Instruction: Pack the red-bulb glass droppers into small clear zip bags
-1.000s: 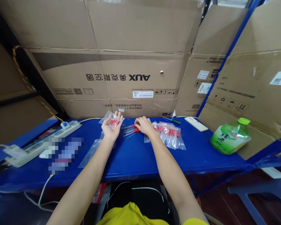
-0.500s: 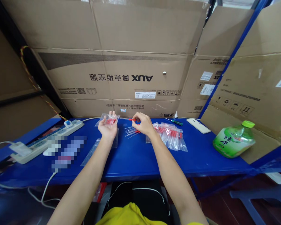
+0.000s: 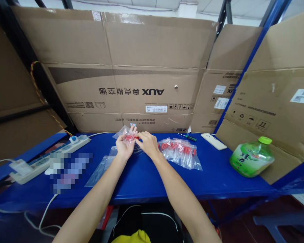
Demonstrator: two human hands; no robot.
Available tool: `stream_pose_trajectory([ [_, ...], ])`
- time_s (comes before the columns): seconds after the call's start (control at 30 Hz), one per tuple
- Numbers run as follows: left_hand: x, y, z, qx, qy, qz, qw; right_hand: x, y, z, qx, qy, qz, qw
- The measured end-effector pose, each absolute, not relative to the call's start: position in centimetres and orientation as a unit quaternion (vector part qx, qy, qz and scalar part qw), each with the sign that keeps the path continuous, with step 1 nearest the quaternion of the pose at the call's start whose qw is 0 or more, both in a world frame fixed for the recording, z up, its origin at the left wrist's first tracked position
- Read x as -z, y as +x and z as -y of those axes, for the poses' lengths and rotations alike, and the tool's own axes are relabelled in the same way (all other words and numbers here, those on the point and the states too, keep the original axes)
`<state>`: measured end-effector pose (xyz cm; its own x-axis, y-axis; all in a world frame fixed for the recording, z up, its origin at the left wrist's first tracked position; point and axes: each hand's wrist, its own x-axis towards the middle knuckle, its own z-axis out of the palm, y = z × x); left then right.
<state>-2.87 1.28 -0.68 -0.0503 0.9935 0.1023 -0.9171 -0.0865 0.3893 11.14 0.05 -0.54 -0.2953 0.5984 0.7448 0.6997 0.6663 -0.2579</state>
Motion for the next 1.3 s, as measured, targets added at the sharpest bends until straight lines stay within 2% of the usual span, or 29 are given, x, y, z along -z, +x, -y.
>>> stream_pose_trajectory([
  [0.3,0.3,-2.9,-0.9,-0.701,0.203,-0.146,0.668,1.1,10.3,-0.1,-0.006,-0.441,0.768,0.465],
  [0.53,0.2,-2.6,-0.6,-0.672,0.25,-0.135,0.683,1.4,10.7,-1.2,-0.094,-0.483,0.673,0.551],
  [0.83,0.3,-2.7,-0.9,-0.64,0.249,-0.136,0.715,1.4,11.0,-2.2,-0.342,-0.337,0.645,0.595],
  [1.03,0.0,-3.7,-1.3,-0.567,0.239,-0.246,0.749,0.3,11.7,-1.7,-0.473,-0.312,0.576,0.589],
  [1.13,-0.2,-4.2,-1.3,-0.531,0.252,-0.243,0.772,-0.1,12.5,-1.7,-0.476,-0.303,0.573,0.594],
  [1.3,-0.1,-4.7,-1.5,-0.511,0.266,-0.24,0.781,-1.0,13.6,-1.4,-0.411,-0.277,0.643,0.584],
])
